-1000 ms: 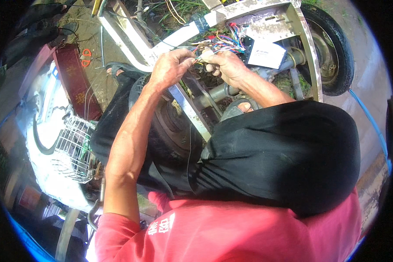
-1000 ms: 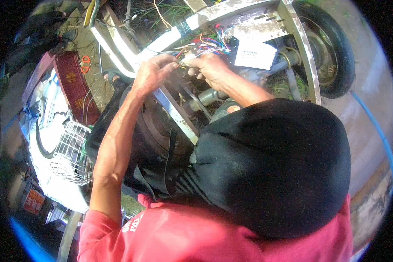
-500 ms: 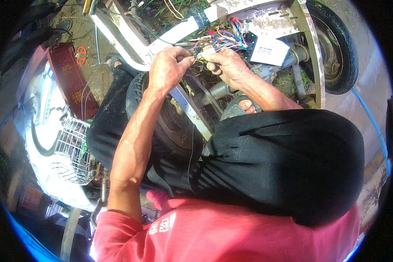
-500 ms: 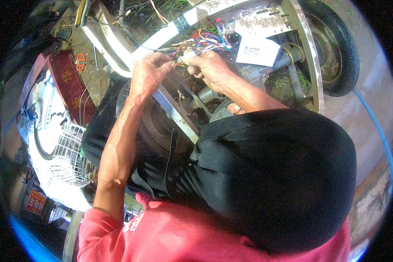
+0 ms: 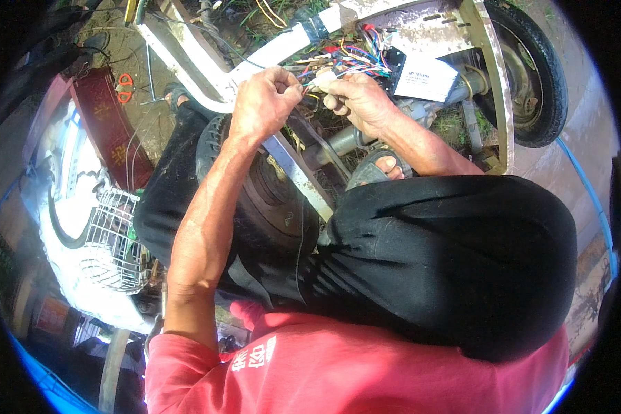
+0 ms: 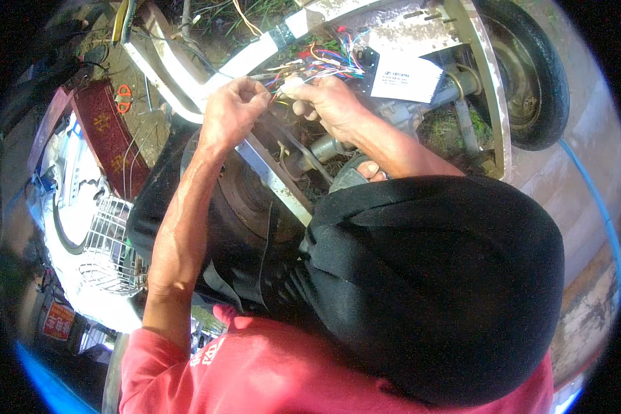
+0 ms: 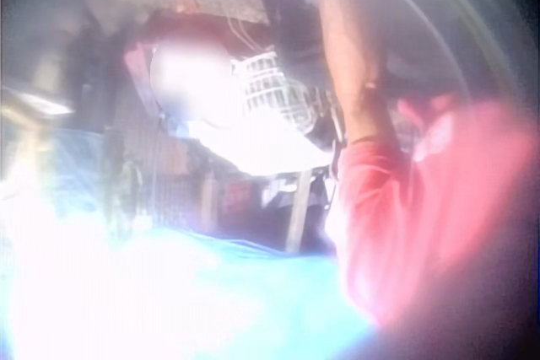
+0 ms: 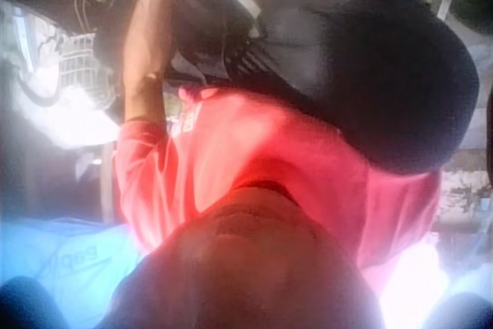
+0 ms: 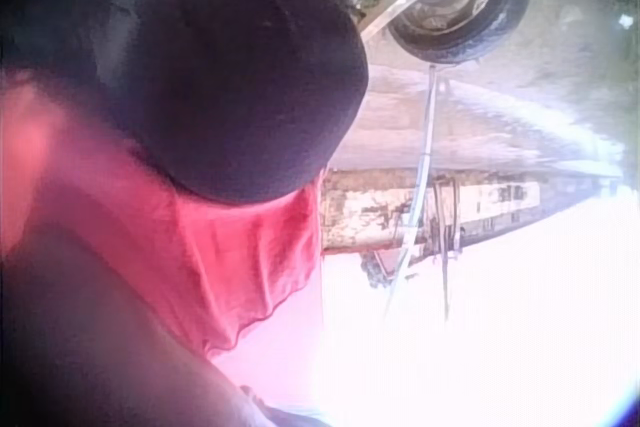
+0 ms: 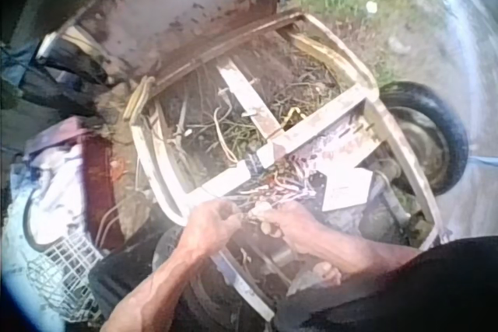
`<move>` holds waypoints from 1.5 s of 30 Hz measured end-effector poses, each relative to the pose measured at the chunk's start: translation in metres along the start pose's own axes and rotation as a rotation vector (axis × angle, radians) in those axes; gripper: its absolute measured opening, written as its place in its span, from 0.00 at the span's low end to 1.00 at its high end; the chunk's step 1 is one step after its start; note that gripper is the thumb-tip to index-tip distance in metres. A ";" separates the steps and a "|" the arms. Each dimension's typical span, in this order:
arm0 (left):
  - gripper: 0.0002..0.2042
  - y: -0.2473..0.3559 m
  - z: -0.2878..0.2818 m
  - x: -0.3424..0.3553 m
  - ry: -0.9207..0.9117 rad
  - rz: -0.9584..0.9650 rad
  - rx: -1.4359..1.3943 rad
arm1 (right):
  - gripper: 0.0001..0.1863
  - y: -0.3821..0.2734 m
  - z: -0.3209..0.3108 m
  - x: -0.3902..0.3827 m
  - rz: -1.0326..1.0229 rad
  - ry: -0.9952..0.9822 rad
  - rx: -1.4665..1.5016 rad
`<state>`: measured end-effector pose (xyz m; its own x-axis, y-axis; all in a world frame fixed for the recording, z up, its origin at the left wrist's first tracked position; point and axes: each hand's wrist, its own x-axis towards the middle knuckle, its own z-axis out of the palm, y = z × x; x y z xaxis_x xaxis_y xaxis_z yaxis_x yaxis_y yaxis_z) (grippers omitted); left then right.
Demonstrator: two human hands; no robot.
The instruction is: The person works on the exposed wiring of a three-wheeled vehicle, stripping and twisting wires by hand. They occasionally reach for tools and a multimeter while continuing to manipulate the wire bundle.
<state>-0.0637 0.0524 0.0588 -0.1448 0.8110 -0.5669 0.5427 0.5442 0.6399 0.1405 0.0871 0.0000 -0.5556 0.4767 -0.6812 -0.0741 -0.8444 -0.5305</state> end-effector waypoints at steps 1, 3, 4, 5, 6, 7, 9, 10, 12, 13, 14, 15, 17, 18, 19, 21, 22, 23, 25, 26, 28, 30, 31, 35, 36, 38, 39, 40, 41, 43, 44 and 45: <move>0.10 -0.002 0.001 0.000 0.010 0.029 0.025 | 0.11 -0.001 0.000 0.000 0.011 0.001 0.012; 0.09 -0.005 0.002 -0.002 0.061 0.123 0.068 | 0.12 -0.002 0.000 -0.001 0.033 0.006 0.035; 0.09 -0.007 0.002 -0.004 0.088 0.168 0.089 | 0.12 -0.003 0.002 -0.002 0.031 0.000 0.031; 0.09 -0.008 0.003 -0.005 0.096 0.177 0.087 | 0.13 -0.003 0.003 -0.002 0.029 -0.005 0.027; 0.09 -0.010 0.003 -0.006 0.104 0.186 0.085 | 0.13 -0.003 0.004 -0.002 0.027 -0.011 0.023; 0.08 -0.011 0.004 -0.005 0.110 0.197 0.080 | 0.13 -0.003 0.003 -0.001 0.050 -0.005 0.033; 0.08 -0.015 0.006 -0.004 0.079 0.148 0.000 | 0.12 0.000 0.000 0.002 0.097 0.007 0.052; 0.07 -0.017 0.005 -0.004 0.066 0.121 -0.037 | 0.12 -0.002 0.003 0.002 0.114 0.010 0.002; 0.08 -0.022 0.005 -0.003 0.046 0.118 -0.056 | 0.12 -0.009 0.010 0.001 0.149 0.014 -0.098; 0.08 -0.022 0.005 -0.003 0.032 0.117 -0.068 | 0.13 -0.009 0.013 0.001 0.152 0.042 -0.122; 0.08 -0.022 0.005 -0.004 0.059 0.083 -0.118 | 0.13 -0.009 0.015 0.002 0.156 0.070 -0.146; 0.09 -0.021 0.006 -0.005 0.085 0.048 -0.169 | 0.13 -0.010 0.016 0.002 0.160 0.097 -0.171; 0.09 -0.012 0.004 -0.015 0.144 -0.075 -0.247 | 0.14 -0.012 0.016 0.002 0.190 0.092 -0.212; 0.09 -0.002 -0.001 -0.025 0.173 -0.162 -0.275 | 0.14 -0.009 0.017 0.003 0.201 0.099 -0.215; 0.09 0.007 -0.003 -0.034 0.196 -0.247 -0.307 | 0.14 -0.009 0.017 0.003 0.213 0.113 -0.220; 0.10 -0.001 0.007 -0.043 0.159 -0.315 -0.428 | 0.16 -0.008 0.015 0.002 0.214 0.104 -0.262; 0.11 0.003 0.010 -0.047 0.144 -0.338 -0.436 | 0.16 -0.008 0.013 0.002 0.216 0.099 -0.280; 0.11 0.008 0.014 -0.052 0.129 -0.360 -0.443 | 0.16 -0.008 0.012 0.002 0.218 0.093 -0.298; 0.11 0.011 0.022 -0.055 0.147 -0.377 -0.459 | 0.16 -0.010 0.014 0.000 0.203 0.068 -0.298; 0.11 0.008 0.027 -0.055 0.165 -0.370 -0.453 | 0.16 -0.011 0.014 -0.001 0.197 0.055 -0.298; 0.13 -0.002 0.035 -0.054 0.168 -0.349 -0.447 | 0.15 -0.009 0.014 -0.001 0.191 0.043 -0.281; 0.13 -0.008 0.043 -0.056 0.212 -0.265 -0.361 | 0.14 -0.005 0.013 -0.003 0.188 0.050 -0.266; 0.13 -0.008 0.047 -0.055 0.237 -0.217 -0.319 | 0.14 -0.002 0.012 -0.003 0.183 0.058 -0.261; 0.10 -0.012 0.053 -0.052 0.335 -0.008 -0.124 | 0.15 0.006 0.011 -0.001 0.171 0.050 -0.178; 0.08 -0.014 0.054 -0.050 0.336 0.032 -0.085 | 0.14 0.008 0.011 -0.002 0.156 0.063 -0.178; 0.07 -0.013 0.056 -0.051 0.343 0.025 -0.084 | 0.13 0.018 0.012 -0.003 0.084 0.051 -0.127; 0.07 -0.012 0.057 -0.052 0.347 0.021 -0.082 | 0.13 0.024 0.011 -0.003 0.048 0.044 -0.101; 0.05 -0.011 0.057 -0.051 0.351 0.062 -0.027 | 0.12 0.028 0.012 -0.003 0.019 0.060 -0.097; 0.05 -0.011 0.057 -0.051 0.348 0.061 -0.021 | 0.12 0.030 0.011 -0.004 0.009 0.067 -0.104; 0.05 -0.013 0.060 -0.050 0.347 0.057 -0.009 | 0.12 0.031 0.012 -0.006 -0.011 0.076 -0.116; 0.05 -0.015 0.060 -0.050 0.349 0.056 0.005 | 0.12 0.030 0.014 -0.007 -0.014 0.107 -0.147; 0.05 -0.016 0.061 -0.050 0.351 0.054 0.018 | 0.12 0.028 0.017 -0.010 -0.017 0.138 -0.179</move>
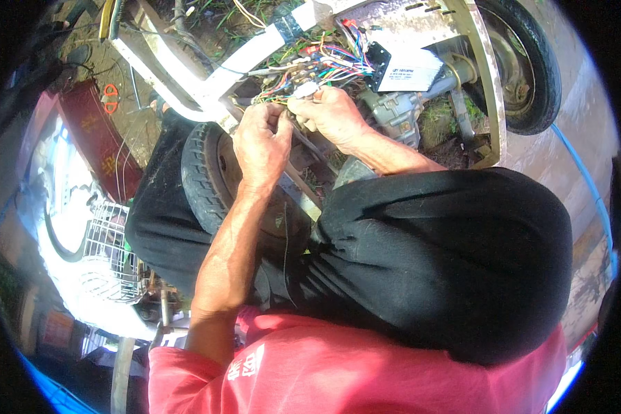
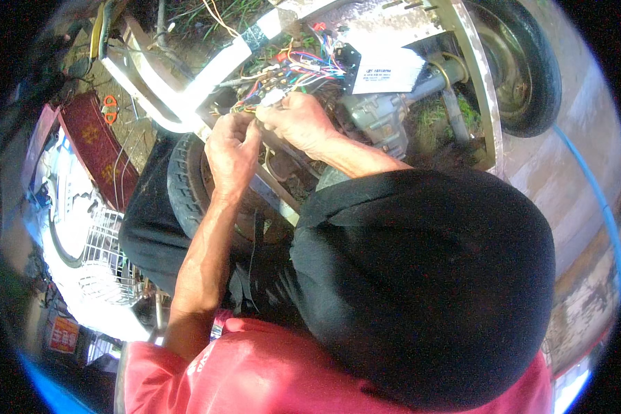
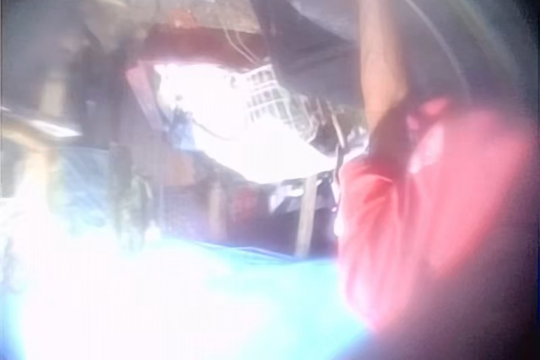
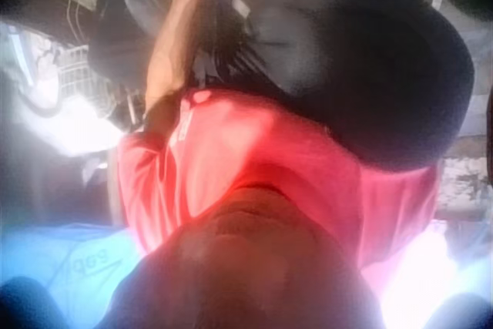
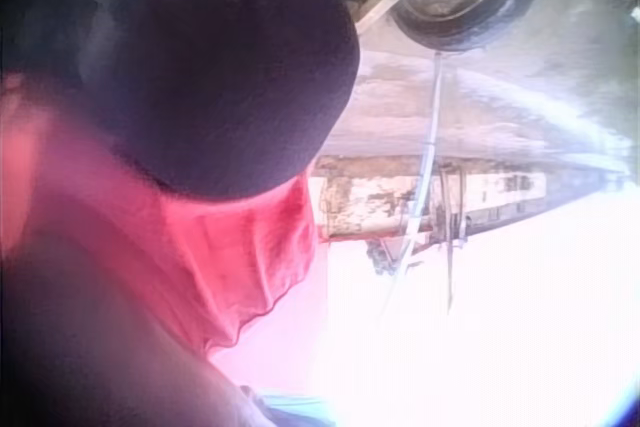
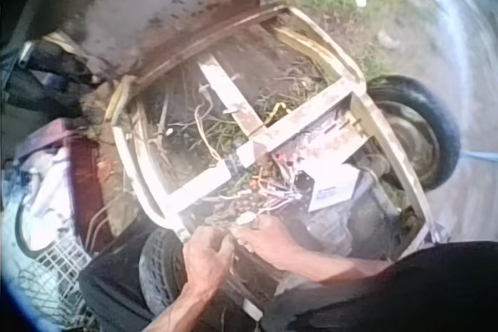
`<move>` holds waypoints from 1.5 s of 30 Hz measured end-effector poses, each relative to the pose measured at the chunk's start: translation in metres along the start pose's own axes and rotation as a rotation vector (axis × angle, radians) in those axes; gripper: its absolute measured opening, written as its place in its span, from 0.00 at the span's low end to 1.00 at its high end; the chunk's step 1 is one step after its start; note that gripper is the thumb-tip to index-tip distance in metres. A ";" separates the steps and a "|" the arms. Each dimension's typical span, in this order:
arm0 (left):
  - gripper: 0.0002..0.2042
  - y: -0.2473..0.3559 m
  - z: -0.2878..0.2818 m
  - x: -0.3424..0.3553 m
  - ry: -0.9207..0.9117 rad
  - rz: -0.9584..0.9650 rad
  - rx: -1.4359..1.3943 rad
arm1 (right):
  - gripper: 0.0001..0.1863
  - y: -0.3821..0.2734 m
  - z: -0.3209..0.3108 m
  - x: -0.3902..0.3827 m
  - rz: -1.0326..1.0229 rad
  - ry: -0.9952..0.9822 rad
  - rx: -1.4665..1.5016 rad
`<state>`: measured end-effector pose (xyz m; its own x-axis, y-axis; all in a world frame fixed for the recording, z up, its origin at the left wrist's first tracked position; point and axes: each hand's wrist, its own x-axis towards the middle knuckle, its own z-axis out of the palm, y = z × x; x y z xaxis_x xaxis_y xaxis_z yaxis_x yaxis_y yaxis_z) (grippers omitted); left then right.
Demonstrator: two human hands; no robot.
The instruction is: The person works on the exposed wiring of a three-wheeled vehicle, stripping and twisting wires by hand. They occasionally reach for tools and a multimeter while continuing to manipulate the wire bundle.
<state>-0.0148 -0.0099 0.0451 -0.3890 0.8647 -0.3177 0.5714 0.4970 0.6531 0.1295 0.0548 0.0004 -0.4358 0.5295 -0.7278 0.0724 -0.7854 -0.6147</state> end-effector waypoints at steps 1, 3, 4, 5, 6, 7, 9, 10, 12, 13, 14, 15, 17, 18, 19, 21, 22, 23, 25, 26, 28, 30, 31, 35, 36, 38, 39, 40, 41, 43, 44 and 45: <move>0.05 -0.001 0.000 0.000 0.003 0.001 0.013 | 0.12 -0.002 0.002 -0.001 -0.002 0.031 -0.032; 0.05 0.002 -0.002 0.001 -0.011 -0.024 -0.023 | 0.13 -0.001 0.002 -0.001 -0.036 0.056 -0.096; 0.05 0.004 -0.004 0.001 -0.018 -0.038 -0.039 | 0.14 -0.001 0.003 -0.002 -0.052 0.068 -0.127; 0.05 0.004 -0.005 0.001 -0.033 -0.058 -0.046 | 0.14 -0.004 0.004 -0.003 -0.069 0.082 -0.166; 0.06 0.005 -0.006 0.002 -0.048 -0.078 -0.053 | 0.15 -0.008 0.004 -0.005 -0.086 0.097 -0.205; 0.06 0.005 -0.006 0.002 -0.064 -0.098 -0.062 | 0.16 -0.012 0.005 -0.007 -0.102 0.112 -0.245; 0.06 0.005 -0.006 0.002 -0.074 -0.107 -0.065 | 0.16 -0.012 0.004 -0.008 -0.116 0.114 -0.263; 0.06 0.004 -0.006 0.001 -0.080 -0.112 -0.066 | 0.17 -0.012 0.004 -0.009 -0.123 0.114 -0.272; 0.06 0.003 -0.005 0.001 -0.090 -0.102 -0.083 | 0.17 -0.010 0.001 -0.007 -0.098 0.130 -0.330; 0.06 0.002 -0.006 0.001 -0.091 -0.097 -0.086 | 0.17 -0.008 0.001 -0.006 -0.089 0.132 -0.356; 0.05 0.001 -0.006 0.001 -0.082 -0.083 -0.072 | 0.17 -0.004 0.001 -0.004 -0.104 0.125 -0.317; 0.05 0.002 -0.006 0.000 -0.072 -0.069 -0.056 | 0.17 0.000 0.001 -0.003 -0.118 0.118 -0.278; 0.06 0.000 -0.004 -0.001 -0.057 -0.003 -0.029 | 0.16 -0.004 0.000 -0.005 -0.080 0.061 -0.195; 0.06 0.001 -0.005 -0.001 -0.041 0.030 -0.009 | 0.15 -0.008 0.000 -0.007 -0.081 0.054 -0.178; 0.07 0.003 -0.005 -0.001 -0.022 0.062 0.013 | 0.15 -0.011 0.000 -0.008 -0.082 0.044 -0.162; 0.07 0.002 -0.006 -0.002 -0.003 0.096 0.045 | 0.13 -0.013 0.001 -0.009 -0.084 0.018 -0.144; 0.07 0.001 -0.005 -0.001 0.002 0.101 0.055 | 0.12 -0.013 0.000 -0.009 -0.081 0.014 -0.162; 0.07 -0.001 -0.005 -0.001 0.008 0.107 0.064 | 0.12 -0.012 -0.001 -0.008 -0.078 0.010 -0.181; 0.06 -0.001 -0.005 -0.002 0.025 0.105 0.070 | 0.12 -0.010 -0.002 -0.007 -0.080 -0.003 -0.165; 0.06 0.002 -0.005 -0.002 0.038 0.098 0.066 | 0.11 -0.009 -0.002 -0.007 -0.085 -0.012 -0.131; 0.06 0.005 -0.007 -0.002 0.050 0.076 0.047 | 0.10 -0.007 -0.002 -0.006 -0.084 -0.030 -0.057; 0.05 0.006 -0.010 -0.001 0.050 0.047 0.015 | 0.10 -0.005 -0.002 -0.005 -0.071 -0.047 0.021; 0.05 0.006 -0.012 0.000 0.036 0.055 0.021 | 0.09 -0.004 -0.002 -0.004 -0.067 -0.066 0.038; 0.06 0.007 -0.016 0.002 -0.008 0.010 -0.018 | 0.09 0.000 -0.006 0.001 -0.062 -0.127 0.096; 0.06 0.008 -0.016 0.002 -0.014 -0.020 -0.042 | 0.09 0.000 -0.007 0.002 -0.064 -0.139 0.107; 0.06 0.004 -0.015 0.001 -0.006 -0.019 -0.083 | 0.09 0.000 -0.007 0.003 -0.045 -0.169 0.152; 0.06 0.002 -0.015 0.001 -0.001 -0.019 -0.102 | 0.10 -0.001 -0.007 0.004 -0.036 -0.184 0.175; 0.06 0.002 -0.016 0.001 -0.004 -0.015 -0.102 | 0.10 -0.002 -0.007 0.004 -0.028 -0.180 0.158; 0.06 0.003 -0.016 0.001 -0.006 -0.010 -0.102 | 0.11 -0.004 -0.007 0.004 -0.019 -0.175 0.140; 0.09 0.004 -0.019 0.002 -0.028 0.010 -0.002 | 0.12 -0.010 -0.007 0.003 0.013 -0.156 0.069; 0.09 0.006 -0.021 0.002 -0.039 -0.020 0.011 | 0.12 -0.014 -0.006 0.001 0.031 -0.152 0.077; 0.10 0.008 -0.022 0.002 -0.049 -0.051 0.023 | 0.12 -0.018 -0.005 0.000 0.050 -0.148 0.084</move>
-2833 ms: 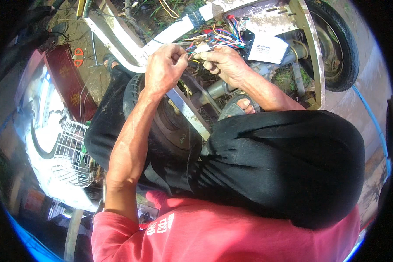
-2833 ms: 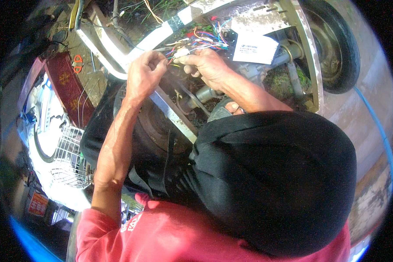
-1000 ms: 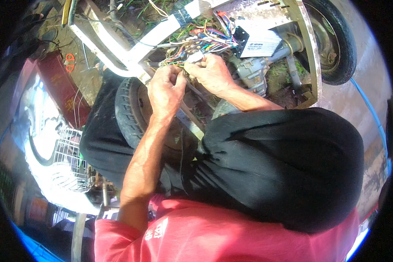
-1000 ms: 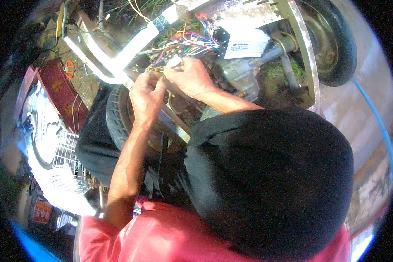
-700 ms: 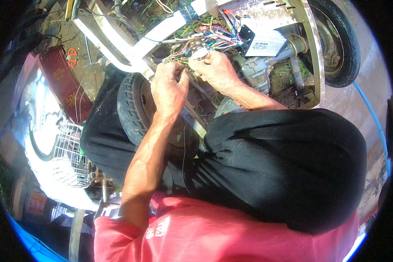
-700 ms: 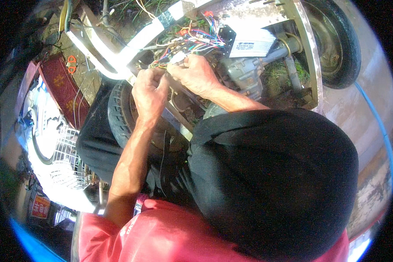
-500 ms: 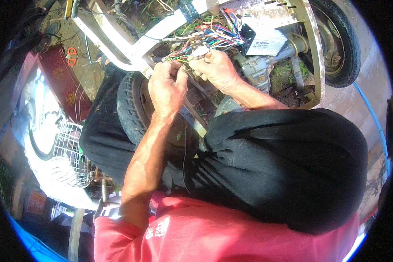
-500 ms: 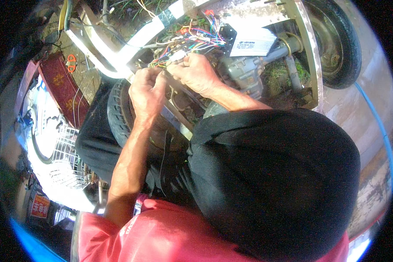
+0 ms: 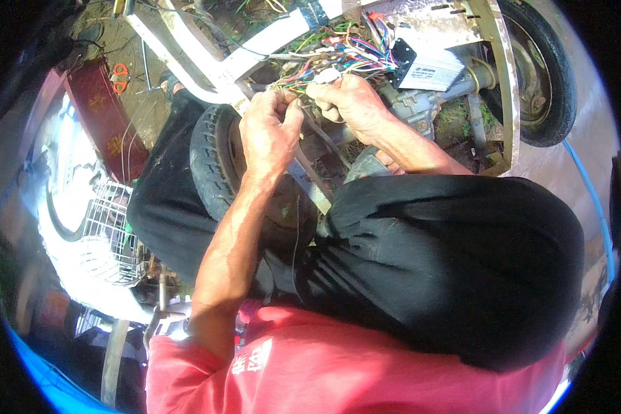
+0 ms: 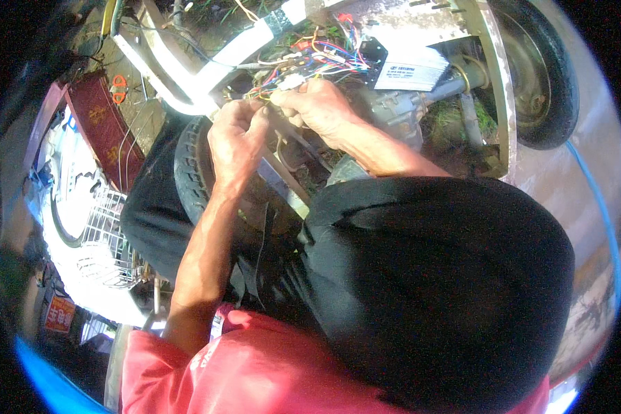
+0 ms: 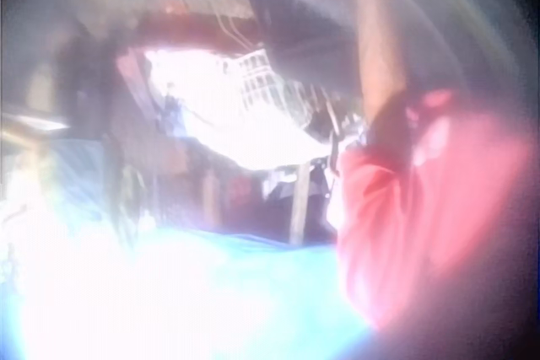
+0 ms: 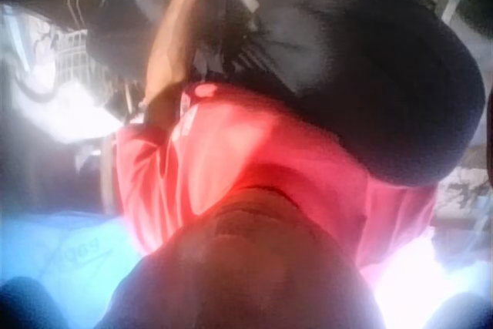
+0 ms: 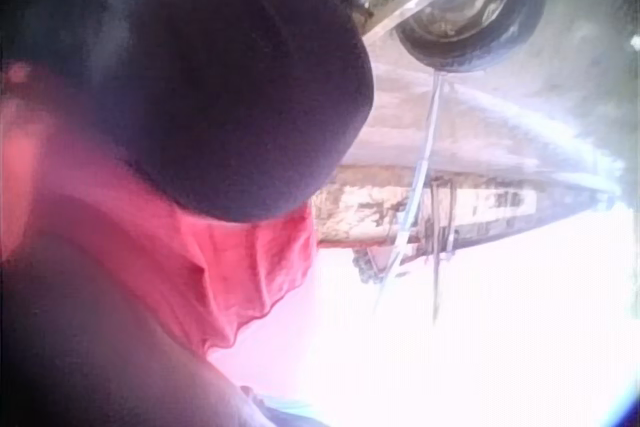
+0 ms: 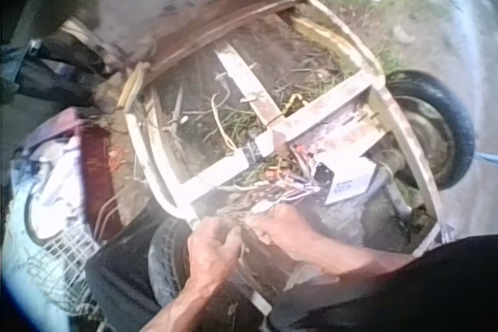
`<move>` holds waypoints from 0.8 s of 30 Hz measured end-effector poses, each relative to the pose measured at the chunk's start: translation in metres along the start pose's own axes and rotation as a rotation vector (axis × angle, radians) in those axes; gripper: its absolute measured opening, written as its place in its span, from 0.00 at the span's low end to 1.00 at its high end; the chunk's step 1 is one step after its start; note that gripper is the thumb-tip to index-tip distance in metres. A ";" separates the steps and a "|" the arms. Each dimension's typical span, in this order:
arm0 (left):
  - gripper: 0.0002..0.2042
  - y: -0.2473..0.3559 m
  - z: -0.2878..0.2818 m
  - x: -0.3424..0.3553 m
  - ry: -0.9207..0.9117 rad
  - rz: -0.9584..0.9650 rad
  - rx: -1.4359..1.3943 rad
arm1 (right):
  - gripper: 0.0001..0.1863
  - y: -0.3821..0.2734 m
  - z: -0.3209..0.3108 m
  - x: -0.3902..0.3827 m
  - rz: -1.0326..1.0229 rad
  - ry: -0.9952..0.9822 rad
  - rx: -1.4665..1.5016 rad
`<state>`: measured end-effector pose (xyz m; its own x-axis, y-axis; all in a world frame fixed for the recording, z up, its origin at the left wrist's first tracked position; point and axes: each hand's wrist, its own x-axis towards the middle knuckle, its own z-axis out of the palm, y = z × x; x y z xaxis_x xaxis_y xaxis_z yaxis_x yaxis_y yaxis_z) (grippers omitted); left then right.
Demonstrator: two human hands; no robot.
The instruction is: The person works on the exposed wiring of a three-wheeled vehicle, stripping and twisting wires by hand. They occasionally reach for tools and a multimeter while continuing to manipulate the wire bundle.
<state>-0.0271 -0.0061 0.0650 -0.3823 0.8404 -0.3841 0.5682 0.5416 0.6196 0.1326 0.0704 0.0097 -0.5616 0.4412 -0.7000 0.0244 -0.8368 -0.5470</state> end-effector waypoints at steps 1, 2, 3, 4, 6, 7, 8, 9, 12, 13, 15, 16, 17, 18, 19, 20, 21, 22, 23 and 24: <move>0.10 0.003 -0.001 -0.001 -0.012 -0.031 0.010 | 0.12 -0.001 0.001 -0.001 0.018 0.006 0.008; 0.11 0.005 -0.002 -0.001 -0.009 -0.044 -0.009 | 0.12 0.002 0.001 0.002 0.032 0.013 0.016; 0.11 0.005 -0.004 -0.002 -0.019 -0.065 -0.011 | 0.13 0.001 0.003 0.000 0.033 0.014 0.018; 0.11 0.005 -0.004 -0.002 -0.030 -0.084 -0.016 | 0.13 -0.002 0.006 -0.002 0.033 0.018 0.020; 0.11 0.005 -0.005 -0.003 -0.050 -0.097 -0.054 | 0.13 -0.002 0.008 -0.003 0.027 0.026 0.018; 0.11 0.005 -0.005 -0.003 -0.058 -0.089 -0.090 | 0.13 -0.001 0.008 -0.003 0.021 0.032 0.015; 0.11 0.006 -0.005 -0.003 -0.067 -0.082 -0.125 | 0.13 0.000 0.008 -0.002 0.015 0.037 0.012; 0.12 0.008 -0.006 -0.002 -0.105 -0.163 -0.167 | 0.13 0.002 0.006 -0.001 0.014 0.027 0.000; 0.15 0.011 -0.007 0.004 -0.215 -0.390 -0.322 | 0.13 0.003 0.002 0.001 0.015 0.008 -0.021; 0.15 0.010 -0.007 0.006 -0.255 -0.453 -0.394 | 0.14 0.001 0.003 -0.002 0.017 0.015 -0.020; 0.14 0.006 -0.004 0.008 -0.313 -0.557 -0.574 | 0.15 0.000 0.003 -0.003 0.021 0.022 -0.023; 0.13 0.000 -0.001 0.008 -0.329 -0.600 -0.680 | 0.15 0.001 0.002 -0.002 0.024 0.020 -0.025; 0.12 -0.003 0.001 0.007 -0.343 -0.641 -0.787 | 0.15 0.002 0.002 -0.002 0.028 0.018 -0.027; 0.11 -0.005 0.002 0.006 -0.335 -0.685 -0.886 | 0.15 0.002 0.002 -0.001 0.023 0.016 -0.022; 0.10 -0.007 0.003 0.005 -0.329 -0.728 -0.987 | 0.15 0.002 0.002 -0.001 0.019 0.018 -0.018; 0.08 -0.008 0.004 0.004 -0.322 -0.771 -1.089 | 0.14 0.002 0.003 -0.002 0.015 0.020 -0.015; 0.08 -0.012 0.007 0.003 -0.313 -0.792 -1.162 | 0.15 0.002 0.003 -0.002 0.012 0.024 -0.023; 0.07 -0.015 0.010 0.002 -0.302 -0.811 -1.235 | 0.15 0.001 0.004 -0.003 0.009 0.028 -0.030; 0.07 -0.017 0.012 0.001 -0.290 -0.831 -1.307 | 0.15 0.001 0.005 -0.003 0.006 0.031 -0.037; 0.06 -0.017 0.013 0.000 -0.274 -0.838 -1.317 | 0.14 0.000 0.006 -0.004 0.007 0.027 -0.037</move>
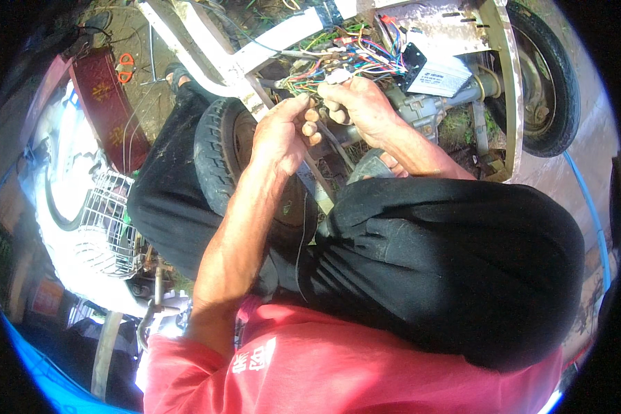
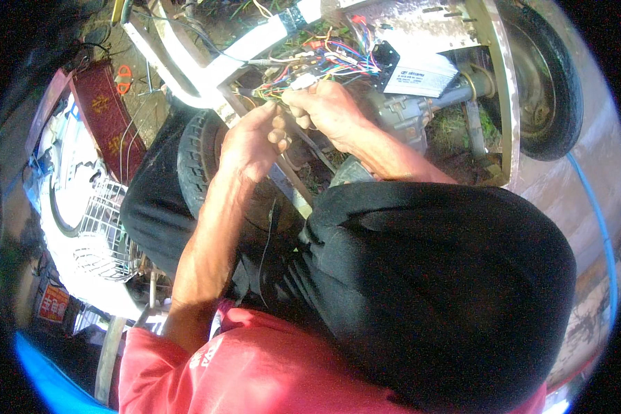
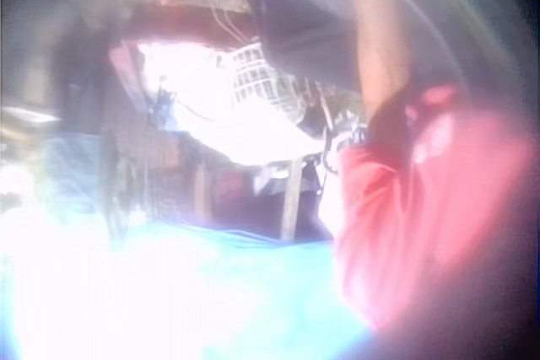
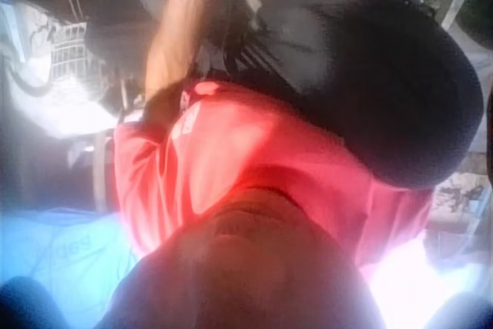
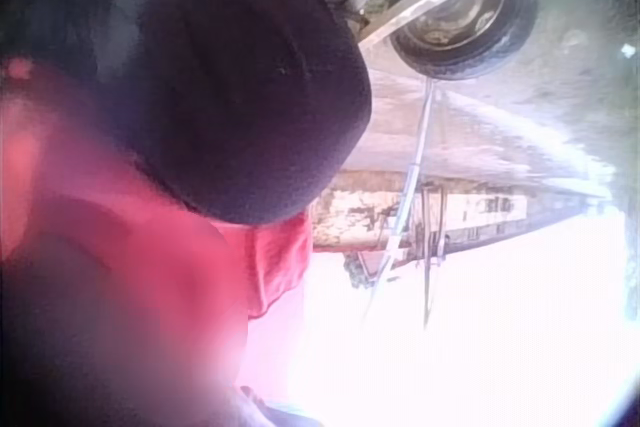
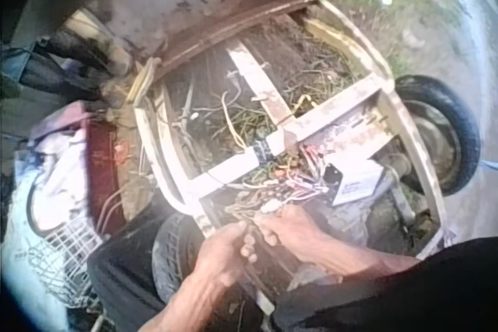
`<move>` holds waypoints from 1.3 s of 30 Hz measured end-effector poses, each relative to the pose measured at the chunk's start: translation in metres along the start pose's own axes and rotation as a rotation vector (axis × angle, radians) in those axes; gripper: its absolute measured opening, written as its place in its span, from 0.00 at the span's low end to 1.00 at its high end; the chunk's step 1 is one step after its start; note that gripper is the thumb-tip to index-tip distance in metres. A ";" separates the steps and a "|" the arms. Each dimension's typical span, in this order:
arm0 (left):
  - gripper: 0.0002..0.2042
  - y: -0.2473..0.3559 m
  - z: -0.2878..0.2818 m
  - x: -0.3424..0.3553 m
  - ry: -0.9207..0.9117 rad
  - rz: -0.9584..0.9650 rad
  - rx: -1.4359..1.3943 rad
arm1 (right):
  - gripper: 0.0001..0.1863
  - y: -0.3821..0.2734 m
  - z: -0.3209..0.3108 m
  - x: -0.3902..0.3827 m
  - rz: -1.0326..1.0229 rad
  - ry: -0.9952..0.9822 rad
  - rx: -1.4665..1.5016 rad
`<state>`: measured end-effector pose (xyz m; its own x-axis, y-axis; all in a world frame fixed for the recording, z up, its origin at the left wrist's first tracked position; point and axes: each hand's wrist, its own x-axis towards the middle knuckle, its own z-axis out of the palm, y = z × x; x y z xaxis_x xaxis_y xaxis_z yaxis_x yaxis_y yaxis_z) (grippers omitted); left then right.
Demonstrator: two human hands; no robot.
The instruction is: The person works on the exposed wiring of a three-wheeled vehicle, stripping and twisting wires by hand. They occasionally reach for tools and a multimeter while continuing to manipulate the wire bundle.
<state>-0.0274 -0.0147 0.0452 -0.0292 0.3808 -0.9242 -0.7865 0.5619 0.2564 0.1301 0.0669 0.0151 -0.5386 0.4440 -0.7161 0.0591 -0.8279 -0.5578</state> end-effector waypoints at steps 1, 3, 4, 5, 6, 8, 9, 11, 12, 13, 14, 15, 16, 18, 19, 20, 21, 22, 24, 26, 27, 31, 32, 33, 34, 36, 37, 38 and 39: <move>0.06 -0.001 0.002 -0.001 0.011 0.004 -0.015 | 0.14 -0.001 0.001 -0.001 0.002 -0.005 0.001; 0.04 -0.003 0.004 -0.001 0.014 0.029 -0.039 | 0.15 -0.001 0.000 0.000 0.013 -0.011 0.000; 0.04 -0.004 0.003 0.000 0.004 0.050 -0.047 | 0.15 0.002 -0.002 0.001 0.023 -0.011 -0.001; 0.04 -0.005 0.004 0.000 -0.005 0.070 -0.055 | 0.15 0.004 -0.004 0.002 0.033 -0.010 -0.002; 0.03 -0.006 0.005 -0.001 0.020 0.093 -0.041 | 0.15 0.003 -0.005 0.003 0.049 -0.008 -0.029; 0.03 -0.006 0.011 -0.003 0.067 0.135 -0.012 | 0.16 0.002 -0.006 0.005 0.081 0.002 -0.083; 0.03 -0.008 0.011 -0.003 0.068 0.172 0.027 | 0.16 0.000 -0.005 0.005 0.078 0.014 -0.106; 0.03 -0.012 0.009 -0.002 0.079 0.254 0.108 | 0.16 -0.003 0.000 0.005 0.070 0.027 -0.149; 0.04 -0.013 0.010 -0.003 0.110 0.294 0.170 | 0.16 -0.002 0.003 0.006 0.067 0.037 -0.153; 0.04 -0.014 0.012 -0.004 0.135 0.329 0.231 | 0.15 -0.001 0.004 0.006 0.065 0.054 -0.159; 0.04 -0.014 0.013 -0.005 0.161 0.364 0.292 | 0.15 -0.001 0.005 0.006 0.063 0.072 -0.166; 0.05 -0.014 0.013 -0.006 0.141 0.341 0.267 | 0.15 0.000 0.004 0.006 0.057 0.065 -0.152; 0.05 -0.014 0.012 -0.006 0.125 0.320 0.243 | 0.15 0.002 0.004 0.006 0.051 0.056 -0.137; 0.07 -0.011 0.012 -0.008 0.095 0.230 0.189 | 0.14 0.003 0.002 0.005 0.078 -0.006 -0.025; 0.08 -0.006 0.014 -0.011 0.083 0.162 0.159 | 0.14 0.004 0.001 0.004 0.111 -0.061 0.072; 0.09 -0.004 0.015 -0.012 0.071 0.095 0.129 | 0.14 0.005 0.000 0.004 0.143 -0.114 0.170; 0.09 -0.004 0.012 -0.010 0.052 0.087 0.111 | 0.14 0.007 -0.001 0.005 0.117 -0.085 0.099; 0.10 -0.005 0.009 -0.006 0.032 0.079 0.091 | 0.14 0.009 -0.002 0.007 0.090 -0.055 0.026; 0.10 -0.007 0.002 -0.002 -0.011 0.090 0.048 | 0.14 0.007 -0.001 0.006 0.047 -0.026 -0.049; 0.08 -0.008 -0.002 -0.003 -0.056 0.124 0.002 | 0.14 0.001 0.003 0.003 0.017 -0.028 -0.053; 0.07 -0.008 -0.001 -0.004 -0.044 0.129 0.003 | 0.14 0.002 0.003 0.003 0.020 -0.016 -0.059; 0.05 -0.009 0.000 -0.006 0.002 0.171 0.017 | 0.15 -0.001 0.009 0.000 0.012 0.069 -0.099; 0.04 -0.009 -0.001 -0.006 0.013 0.187 0.023 | 0.16 -0.003 0.012 -0.001 0.005 0.100 -0.113; 0.04 -0.010 -0.003 -0.006 0.025 0.216 0.063 | 0.16 -0.003 0.011 -0.001 0.005 0.096 -0.098; 0.04 -0.010 -0.005 -0.006 0.036 0.246 0.102 | 0.15 -0.002 0.011 0.000 0.005 0.093 -0.083; 0.05 -0.010 -0.006 -0.007 0.063 0.257 0.117 | 0.14 -0.001 0.011 0.001 0.005 0.086 -0.056; 0.05 -0.008 -0.003 -0.010 0.081 0.239 0.092 | 0.13 0.000 0.009 0.002 0.005 0.082 -0.044; 0.05 -0.006 -0.002 -0.011 0.099 0.221 0.066 | 0.13 0.001 0.008 0.003 0.005 0.077 -0.031; 0.05 -0.006 -0.002 -0.012 0.110 0.219 0.088 | 0.12 0.003 0.007 0.004 0.007 0.059 -0.019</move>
<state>-0.0237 -0.0244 0.0535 -0.2635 0.4207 -0.8681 -0.6975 0.5385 0.4728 0.1219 0.0637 0.0131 -0.4879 0.4581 -0.7430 0.0792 -0.8245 -0.5603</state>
